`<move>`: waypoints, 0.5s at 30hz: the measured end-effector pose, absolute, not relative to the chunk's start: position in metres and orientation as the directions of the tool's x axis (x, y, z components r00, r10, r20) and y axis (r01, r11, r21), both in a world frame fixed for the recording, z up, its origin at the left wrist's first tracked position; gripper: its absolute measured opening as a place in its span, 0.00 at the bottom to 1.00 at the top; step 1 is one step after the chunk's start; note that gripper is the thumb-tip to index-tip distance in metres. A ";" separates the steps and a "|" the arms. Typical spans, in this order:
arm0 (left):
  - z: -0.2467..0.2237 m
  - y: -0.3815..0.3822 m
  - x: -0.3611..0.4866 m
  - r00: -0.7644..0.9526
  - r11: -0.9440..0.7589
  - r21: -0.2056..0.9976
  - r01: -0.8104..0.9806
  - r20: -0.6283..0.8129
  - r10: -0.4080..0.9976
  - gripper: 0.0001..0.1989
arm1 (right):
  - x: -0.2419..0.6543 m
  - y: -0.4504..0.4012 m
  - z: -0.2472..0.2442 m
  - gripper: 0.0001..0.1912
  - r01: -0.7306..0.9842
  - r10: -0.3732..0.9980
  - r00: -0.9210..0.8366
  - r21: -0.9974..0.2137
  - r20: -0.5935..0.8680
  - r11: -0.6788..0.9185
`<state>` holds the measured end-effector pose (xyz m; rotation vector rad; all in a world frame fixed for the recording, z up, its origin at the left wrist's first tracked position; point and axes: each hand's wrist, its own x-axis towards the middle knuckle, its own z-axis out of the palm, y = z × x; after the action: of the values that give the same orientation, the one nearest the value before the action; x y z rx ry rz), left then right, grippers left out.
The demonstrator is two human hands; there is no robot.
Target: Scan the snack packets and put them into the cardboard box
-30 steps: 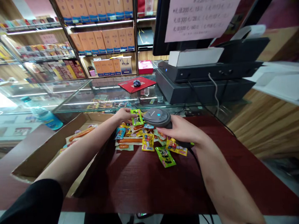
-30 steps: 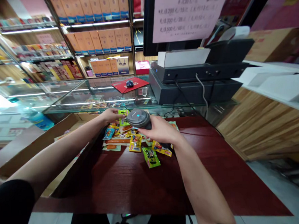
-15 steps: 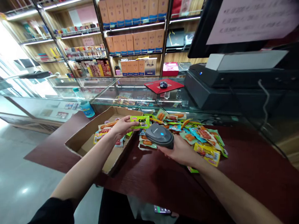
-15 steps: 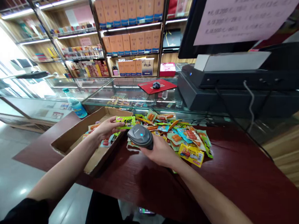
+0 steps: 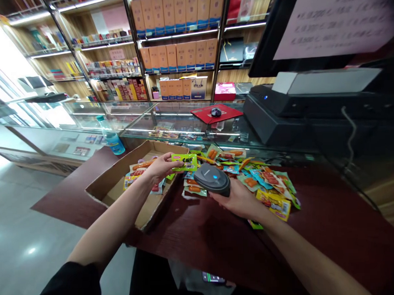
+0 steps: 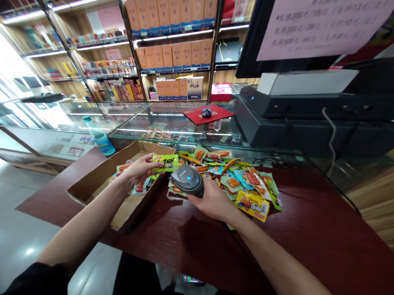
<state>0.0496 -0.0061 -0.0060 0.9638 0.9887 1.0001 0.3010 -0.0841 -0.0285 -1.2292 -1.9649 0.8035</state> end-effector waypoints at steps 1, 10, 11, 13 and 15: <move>-0.007 -0.006 0.050 0.228 0.247 0.946 -0.210 -0.198 0.953 0.16 | 0.301 -0.084 -0.029 0.20 0.504 0.913 -0.342 -0.777 0.222 0.377; -0.009 -0.004 0.048 0.240 0.247 0.953 -0.178 -0.201 0.950 0.17 | 0.300 -0.087 -0.025 0.16 0.527 0.914 -0.339 -0.759 0.225 0.383; -0.009 -0.004 0.048 0.246 0.247 0.954 -0.171 -0.201 0.948 0.18 | 0.299 -0.087 -0.024 0.16 0.531 0.916 -0.336 -0.760 0.219 0.376; -0.009 -0.004 0.047 0.256 0.248 0.954 -0.168 -0.201 0.946 0.18 | 0.299 -0.087 -0.024 0.17 0.529 0.918 -0.339 -0.766 0.205 0.366; -0.011 -0.004 0.047 0.250 0.246 0.951 -0.188 -0.196 0.948 0.18 | 0.299 -0.087 -0.023 0.17 0.526 0.918 -0.346 -0.770 0.194 0.361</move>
<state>0.0473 -0.0042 -0.0107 0.9900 0.9846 0.9762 0.2990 -0.0870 -0.0227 -1.2480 -2.0000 0.8074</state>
